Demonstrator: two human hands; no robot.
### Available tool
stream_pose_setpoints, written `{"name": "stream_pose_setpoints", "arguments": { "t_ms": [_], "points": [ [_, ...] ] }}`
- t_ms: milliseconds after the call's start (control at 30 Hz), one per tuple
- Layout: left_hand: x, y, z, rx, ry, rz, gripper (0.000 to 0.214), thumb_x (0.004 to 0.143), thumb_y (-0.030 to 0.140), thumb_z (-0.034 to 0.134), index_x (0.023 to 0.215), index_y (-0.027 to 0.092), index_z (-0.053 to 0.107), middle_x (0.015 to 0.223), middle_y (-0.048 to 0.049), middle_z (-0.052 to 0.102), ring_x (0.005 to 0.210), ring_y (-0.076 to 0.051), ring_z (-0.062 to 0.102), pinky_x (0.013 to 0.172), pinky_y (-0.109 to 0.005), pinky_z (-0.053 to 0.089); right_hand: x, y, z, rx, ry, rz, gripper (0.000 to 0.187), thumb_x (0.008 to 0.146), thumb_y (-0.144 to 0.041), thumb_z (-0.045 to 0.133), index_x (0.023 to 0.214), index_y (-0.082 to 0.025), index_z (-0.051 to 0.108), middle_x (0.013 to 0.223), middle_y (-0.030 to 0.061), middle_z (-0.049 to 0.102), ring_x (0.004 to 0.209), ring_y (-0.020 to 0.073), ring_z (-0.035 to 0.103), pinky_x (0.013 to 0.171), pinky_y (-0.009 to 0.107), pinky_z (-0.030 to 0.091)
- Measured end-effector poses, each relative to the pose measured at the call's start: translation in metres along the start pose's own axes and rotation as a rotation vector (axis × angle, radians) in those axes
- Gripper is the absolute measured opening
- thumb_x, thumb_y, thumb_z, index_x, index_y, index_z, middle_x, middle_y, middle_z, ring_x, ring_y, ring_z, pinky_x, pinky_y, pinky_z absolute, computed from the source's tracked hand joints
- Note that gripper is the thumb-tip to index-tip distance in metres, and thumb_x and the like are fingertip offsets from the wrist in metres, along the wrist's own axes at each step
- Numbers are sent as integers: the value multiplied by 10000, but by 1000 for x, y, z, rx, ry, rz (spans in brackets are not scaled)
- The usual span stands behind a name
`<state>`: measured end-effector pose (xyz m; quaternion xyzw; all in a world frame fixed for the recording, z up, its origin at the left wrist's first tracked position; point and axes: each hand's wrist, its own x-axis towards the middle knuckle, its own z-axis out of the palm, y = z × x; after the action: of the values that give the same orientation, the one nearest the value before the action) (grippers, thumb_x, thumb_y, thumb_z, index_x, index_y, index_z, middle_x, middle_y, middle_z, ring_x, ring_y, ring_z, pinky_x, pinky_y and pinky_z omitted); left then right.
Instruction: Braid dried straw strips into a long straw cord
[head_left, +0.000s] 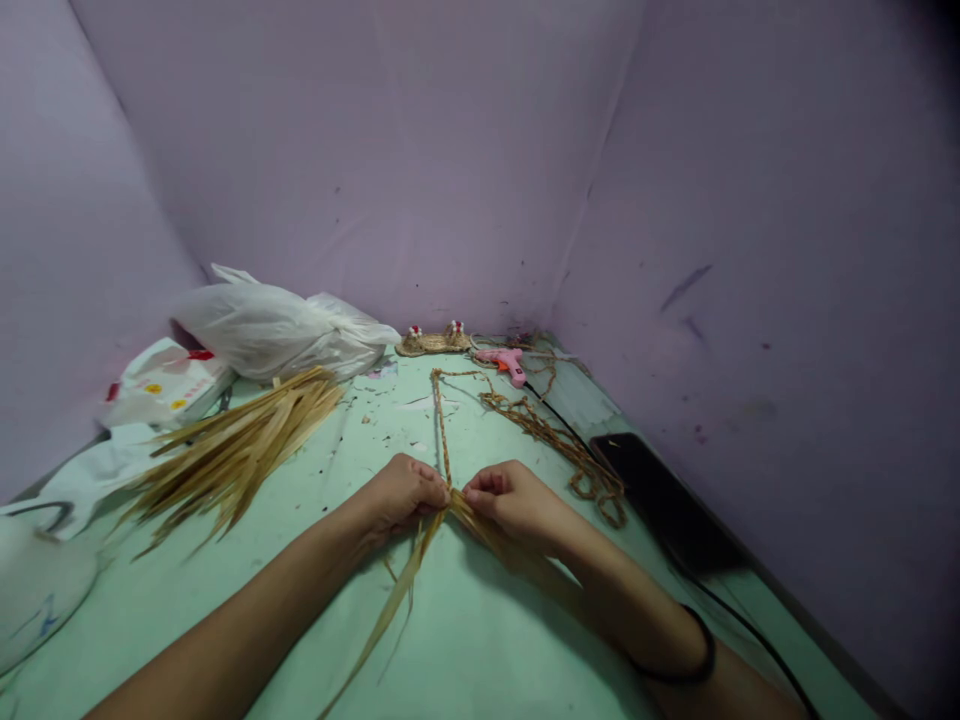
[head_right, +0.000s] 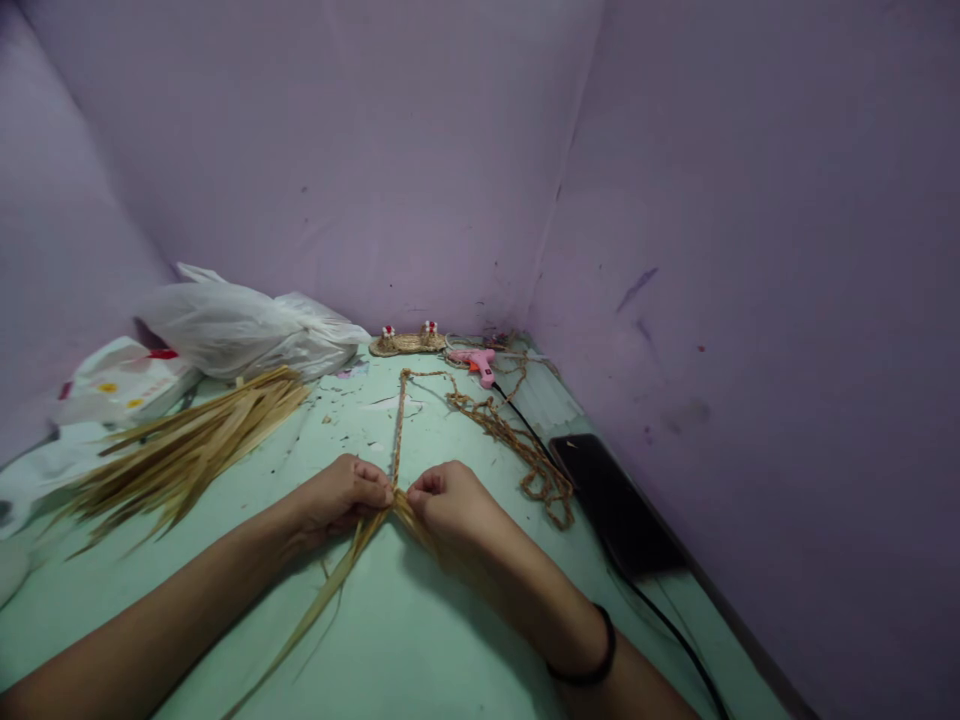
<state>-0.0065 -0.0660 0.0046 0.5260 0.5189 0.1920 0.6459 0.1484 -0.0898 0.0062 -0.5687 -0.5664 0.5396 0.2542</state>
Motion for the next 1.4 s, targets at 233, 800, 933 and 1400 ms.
{"name": "stream_pose_setpoints", "arguments": {
  "t_ms": [233,800,933,1400],
  "points": [
    [3,-5,-1,-17,-7,23,122,513,237,543,496,146,464,335,81,322,275,-20,188,305,-185,83,1,-4,-1,499,-162,274,156,711,-104,403,588,-116,500,528,65,588,423,132,541,446,249,423],
    [4,-5,-1,-11,-1,28,82,513,202,546,536,131,511,335,81,338,272,-21,196,313,-192,95,1,-1,7,510,-162,261,62,638,-59,484,605,-104,509,488,20,549,446,106,540,480,232,452],
    [5,-6,-1,4,6,38,94,519,211,555,524,124,519,339,78,338,271,-17,192,314,-195,87,4,-1,14,393,-10,169,117,545,-16,471,581,-125,490,429,-28,509,336,40,377,324,155,227],
    [4,-4,-2,206,3,141,69,501,188,497,469,127,508,346,57,331,342,-40,244,369,-198,160,9,1,18,291,159,142,45,523,-97,524,486,-123,522,333,-62,409,334,30,280,380,188,195]
  ]
}}
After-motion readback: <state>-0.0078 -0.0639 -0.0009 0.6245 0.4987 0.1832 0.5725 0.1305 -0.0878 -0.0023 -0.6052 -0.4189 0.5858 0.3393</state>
